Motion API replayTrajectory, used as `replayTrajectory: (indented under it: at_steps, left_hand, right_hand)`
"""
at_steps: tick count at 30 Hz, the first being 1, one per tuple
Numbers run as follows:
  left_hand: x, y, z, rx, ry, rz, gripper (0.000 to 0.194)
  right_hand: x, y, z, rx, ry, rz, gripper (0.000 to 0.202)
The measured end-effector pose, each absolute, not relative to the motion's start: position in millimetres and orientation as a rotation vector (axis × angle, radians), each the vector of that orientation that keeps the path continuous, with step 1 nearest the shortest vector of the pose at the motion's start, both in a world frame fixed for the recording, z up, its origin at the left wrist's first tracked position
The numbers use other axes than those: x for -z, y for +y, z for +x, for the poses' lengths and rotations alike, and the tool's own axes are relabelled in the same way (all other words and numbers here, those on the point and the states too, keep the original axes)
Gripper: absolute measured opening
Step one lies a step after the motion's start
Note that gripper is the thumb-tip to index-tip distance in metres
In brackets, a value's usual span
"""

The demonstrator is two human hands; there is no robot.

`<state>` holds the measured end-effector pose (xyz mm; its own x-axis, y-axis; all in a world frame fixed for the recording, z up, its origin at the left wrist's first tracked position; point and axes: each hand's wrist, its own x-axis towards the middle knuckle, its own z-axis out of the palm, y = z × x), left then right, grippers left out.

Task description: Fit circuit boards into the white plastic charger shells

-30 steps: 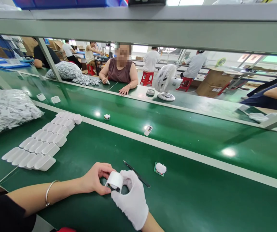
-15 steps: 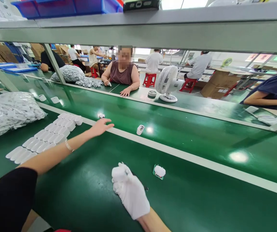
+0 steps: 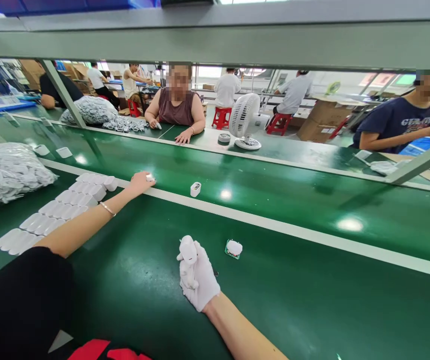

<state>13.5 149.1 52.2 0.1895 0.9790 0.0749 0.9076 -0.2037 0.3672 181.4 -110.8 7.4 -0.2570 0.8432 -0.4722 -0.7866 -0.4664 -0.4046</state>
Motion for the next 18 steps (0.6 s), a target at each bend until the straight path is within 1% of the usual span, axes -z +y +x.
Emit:
replayTrajectory:
  at_steps: [6,8,10,12,15,16,18]
  left_hand:
    - [-27.3,66.7,14.1,-0.269,1.503,2.356,0.055]
    - [-23.3,42.3,7.3,-0.235,1.405,2.388,0.064]
    - [-24.3,29.5,-3.1,-0.223,1.383,2.414,0.064]
    - [-29.7,28.9,-16.6,-0.235,1.493,2.429,0.055]
    - [-40.5,42.1,-39.4,-0.273,1.886,2.374,0.043]
    - [-43.4,47.4,-46.5,-0.281,2.033,2.328,0.042]
    - [-47.3,56.7,-57.6,-0.275,2.271,2.225,0.045]
  right_hand:
    - [-11.1,-110.1,180.7,-1.903,-0.049,-0.798,0.046]
    - [-13.7,-108.2,184.2,-1.891,-0.133,-0.832,0.048]
    - [-18.2,-102.8,193.5,-1.834,-0.338,-0.918,0.052]
    - [-24.5,-92.1,210.2,-1.66,-0.567,-1.046,0.053]
    - [-34.9,-64.9,247.2,-1.196,-0.82,-1.424,0.048]
    - [-37.8,-53.4,261.2,-0.982,-0.916,-1.635,0.045]
    - [-42.1,-29.6,288.1,-0.769,-0.953,-1.822,0.038]
